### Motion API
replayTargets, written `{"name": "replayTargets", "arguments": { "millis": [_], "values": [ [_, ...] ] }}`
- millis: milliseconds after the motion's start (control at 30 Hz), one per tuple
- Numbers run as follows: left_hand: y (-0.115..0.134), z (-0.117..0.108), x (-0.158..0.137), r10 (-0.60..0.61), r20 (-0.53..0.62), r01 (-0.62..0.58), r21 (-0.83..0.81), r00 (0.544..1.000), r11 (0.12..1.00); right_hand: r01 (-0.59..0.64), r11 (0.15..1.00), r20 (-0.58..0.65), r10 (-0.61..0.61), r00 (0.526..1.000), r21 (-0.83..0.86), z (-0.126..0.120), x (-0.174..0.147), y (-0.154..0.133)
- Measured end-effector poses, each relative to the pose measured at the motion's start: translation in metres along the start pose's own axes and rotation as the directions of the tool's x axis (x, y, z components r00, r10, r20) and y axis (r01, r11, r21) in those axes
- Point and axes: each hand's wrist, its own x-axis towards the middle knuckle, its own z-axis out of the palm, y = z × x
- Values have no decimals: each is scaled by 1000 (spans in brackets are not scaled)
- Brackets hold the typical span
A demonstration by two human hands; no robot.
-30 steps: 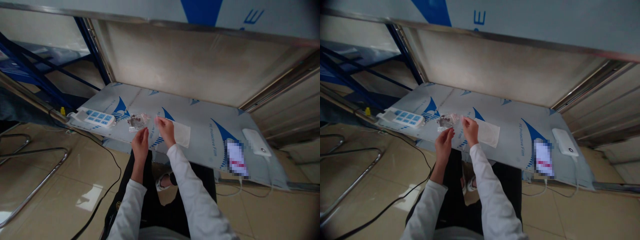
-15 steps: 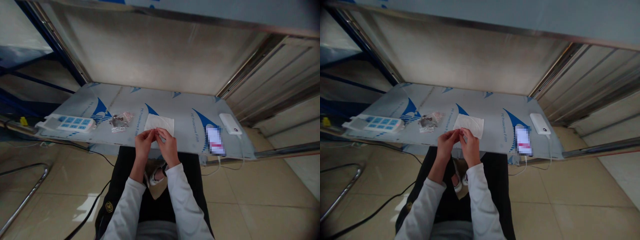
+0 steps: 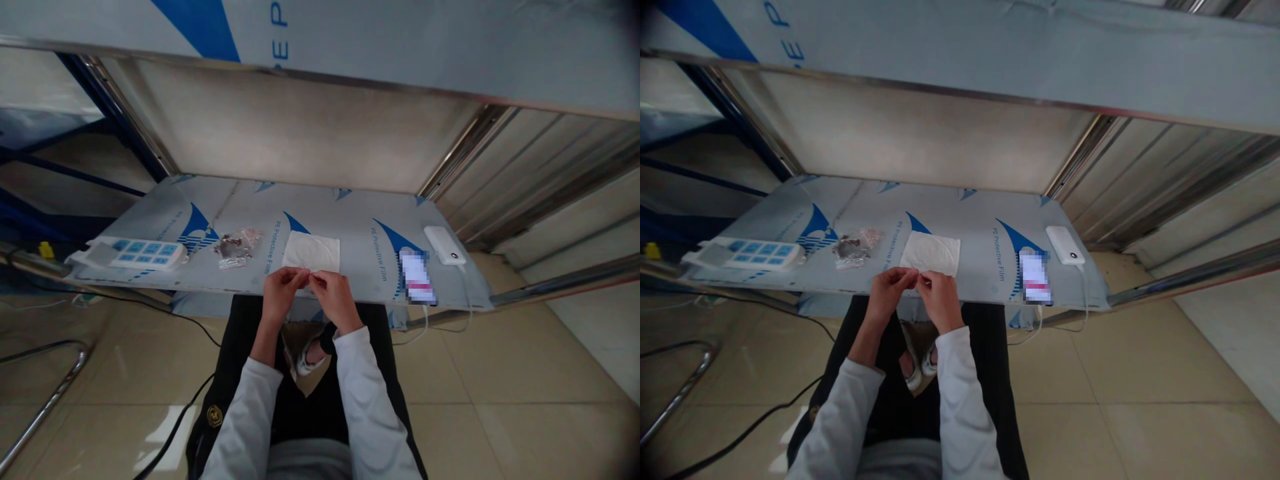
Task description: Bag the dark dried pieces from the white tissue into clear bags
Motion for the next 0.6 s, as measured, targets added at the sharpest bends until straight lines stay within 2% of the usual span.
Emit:
{"name": "replayTargets", "arguments": {
  "millis": [300,467,600],
  "values": [
    [-6,10,-29,3,90,-1,-19,996,1000,-52,997,-3,53,999,64,-8,-35,5],
    [-13,14,-53,19,59,-22,41,998,999,-80,995,12,80,997,-55,-11,-55,12],
    [-16,11,-69,64,11,-65,119,998,991,-79,987,43,86,995,-143,-12,-63,5]
  ]
}}
